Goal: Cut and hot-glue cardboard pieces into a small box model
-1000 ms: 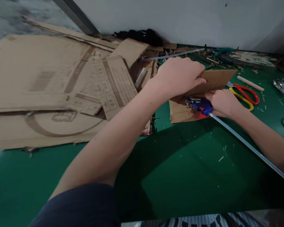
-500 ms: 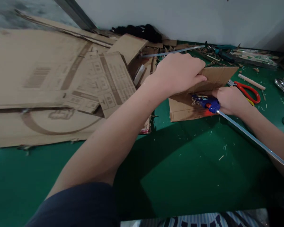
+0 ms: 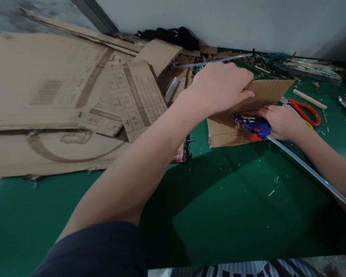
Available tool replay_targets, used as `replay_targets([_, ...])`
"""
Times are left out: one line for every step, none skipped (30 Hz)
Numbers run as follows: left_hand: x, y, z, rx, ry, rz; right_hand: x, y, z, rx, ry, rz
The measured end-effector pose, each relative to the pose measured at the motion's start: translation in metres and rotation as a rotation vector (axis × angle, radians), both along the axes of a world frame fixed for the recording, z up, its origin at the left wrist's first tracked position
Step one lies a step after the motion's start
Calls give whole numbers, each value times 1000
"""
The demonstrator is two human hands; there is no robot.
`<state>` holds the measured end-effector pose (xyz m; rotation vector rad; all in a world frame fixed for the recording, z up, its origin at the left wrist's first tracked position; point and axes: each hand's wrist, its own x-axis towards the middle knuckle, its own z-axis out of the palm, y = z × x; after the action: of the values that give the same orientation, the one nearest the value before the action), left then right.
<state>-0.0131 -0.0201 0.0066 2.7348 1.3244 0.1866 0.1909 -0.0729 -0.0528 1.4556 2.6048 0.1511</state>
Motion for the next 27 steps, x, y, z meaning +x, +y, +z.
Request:
replay_targets([0,0,0,3,2,1,-3,-1,1,-3,-7,0])
replay_targets([0,0,0,9,7,-1,-7,-2,2,-4,-15,0])
replay_targets([0,1,-1,16,15,-5,-10,-3,2,-4,-24,-3])
replay_targets([0,1,-1,26,27,-11,-13,-4,3,-4,-34,-7])
replay_targets([0,1,-1,41,42,-18,-15,-4,3,-3,-46,-16])
replay_targets([0,0,0,62,58,-26,-16,-4,3,-2,-56,-26])
replay_targets([0,0,0,83,74,-36,-17,-4,3,-3,-63,-34])
replay_targets([0,0,0,104,90,-46,-17,-4,4,-4,-69,-41])
replay_targets([1,0,0,119,105,-53,-16,-4,4,-5,-72,-49])
replay_targets([1,-1,0,127,115,-55,-15,-4,4,-4,-76,-58])
replay_targets([1,0,0,126,119,-55,-14,-3,5,-5,-81,-68])
replay_targets([0,0,0,118,117,-53,-13,-3,5,-4,-86,-77])
replay_targets([0,0,-1,107,110,-50,-12,-3,5,-5,-92,-85])
replay_targets([0,1,-1,96,95,-46,-11,-3,5,-4,-96,-90])
replay_targets([-1,2,-2,85,77,-44,-10,-2,4,-2,-97,-91])
replay_targets([-1,2,-3,77,60,-41,-9,-2,4,4,-95,-88])
replay_targets([-1,3,-3,70,45,-36,-8,-2,3,12,-89,-81])
replay_targets([-2,3,-3,63,34,-30,-6,-1,1,22,-82,-73])
replay_targets([-2,2,-3,54,26,-22,-5,-1,0,31,-76,-64])
replay_targets([-2,2,-3,45,23,-14,-4,-1,-1,38,-71,-56])
replay_targets([-1,2,-2,37,26,-7,-3,-1,-1,40,-70,-52])
replay_targets([-1,1,-1,33,31,-2,-2,0,-1,38,-73,-52])
replay_targets([-1,1,-1,32,37,-2,-1,0,-1,35,-77,-58])
replay_targets([-1,0,0,38,44,-5,0,0,-1,30,-82,-65])
replay_targets([-1,0,0,47,48,-11,1,1,0,23,-86,-69])
replay_targets([0,-1,0,60,50,-19,2,1,0,17,-88,-68])
replay_targets([0,-1,0,74,50,-27,4,2,1,12,-85,-64])
